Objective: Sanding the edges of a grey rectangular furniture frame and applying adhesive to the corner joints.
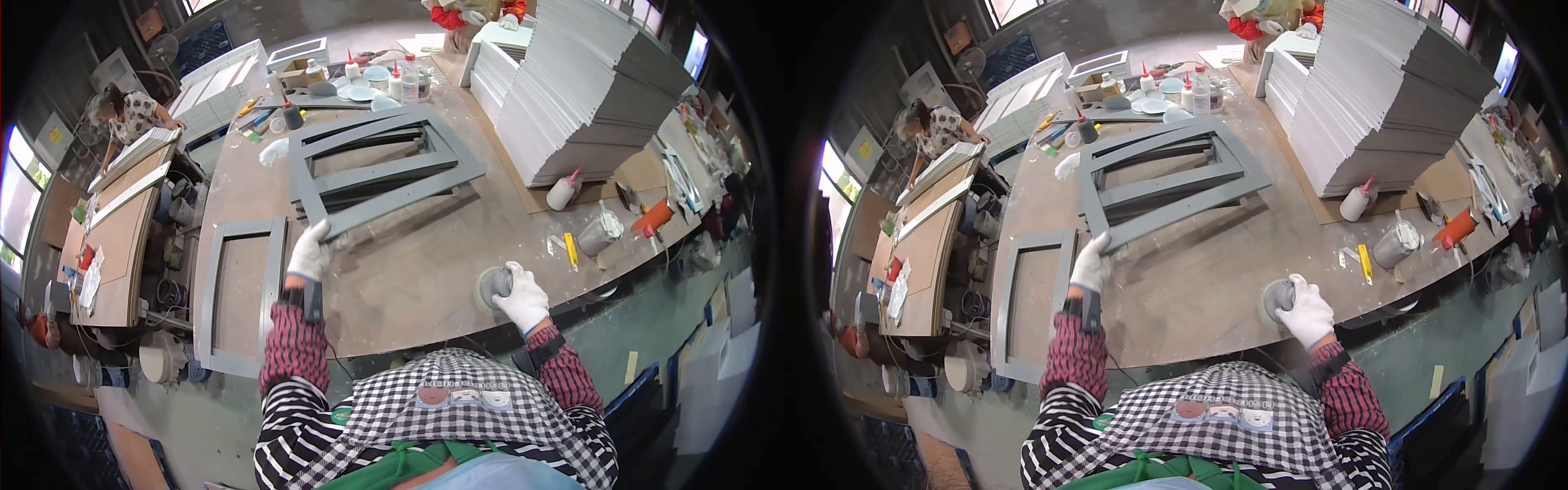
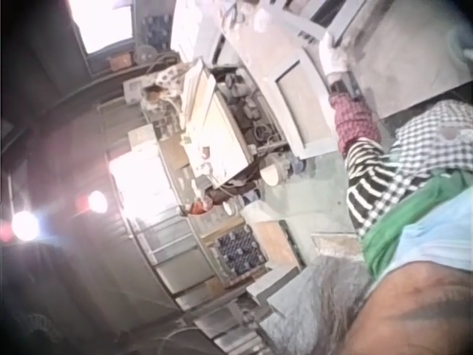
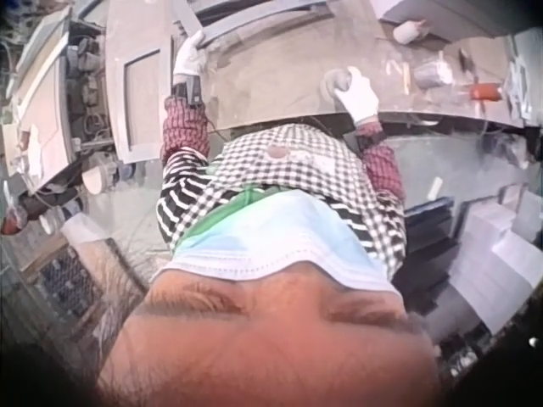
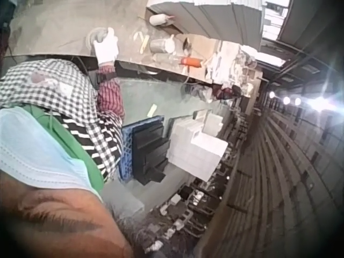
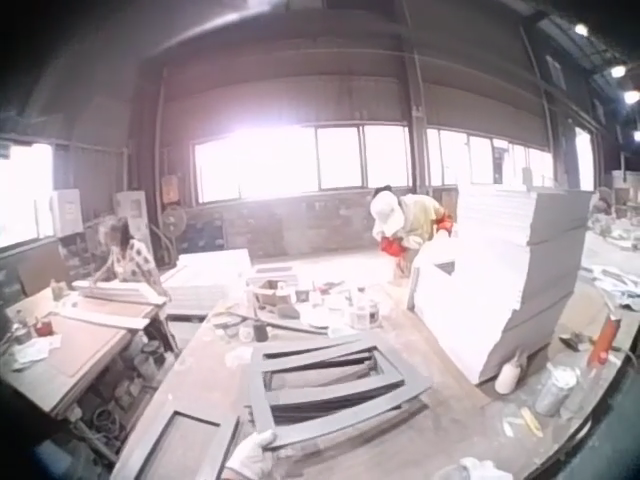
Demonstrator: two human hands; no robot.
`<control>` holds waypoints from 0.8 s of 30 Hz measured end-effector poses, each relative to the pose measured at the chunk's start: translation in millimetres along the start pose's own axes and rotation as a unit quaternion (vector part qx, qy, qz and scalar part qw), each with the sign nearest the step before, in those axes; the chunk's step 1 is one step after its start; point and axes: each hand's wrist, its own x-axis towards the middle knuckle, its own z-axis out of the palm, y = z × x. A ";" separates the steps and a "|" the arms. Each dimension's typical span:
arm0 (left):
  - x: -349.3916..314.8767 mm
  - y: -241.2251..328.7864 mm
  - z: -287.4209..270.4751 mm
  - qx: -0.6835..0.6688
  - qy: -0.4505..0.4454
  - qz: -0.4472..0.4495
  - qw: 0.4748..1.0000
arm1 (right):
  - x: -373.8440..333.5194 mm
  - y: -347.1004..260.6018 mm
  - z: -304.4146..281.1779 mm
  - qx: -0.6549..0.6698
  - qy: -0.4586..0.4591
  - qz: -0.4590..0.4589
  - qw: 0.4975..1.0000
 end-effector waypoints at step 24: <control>-253.4 -156.2 -27.6 -0.008 0.085 -0.230 0.970 | -24.7 -11.9 14.3 0.044 0.001 -0.210 0.977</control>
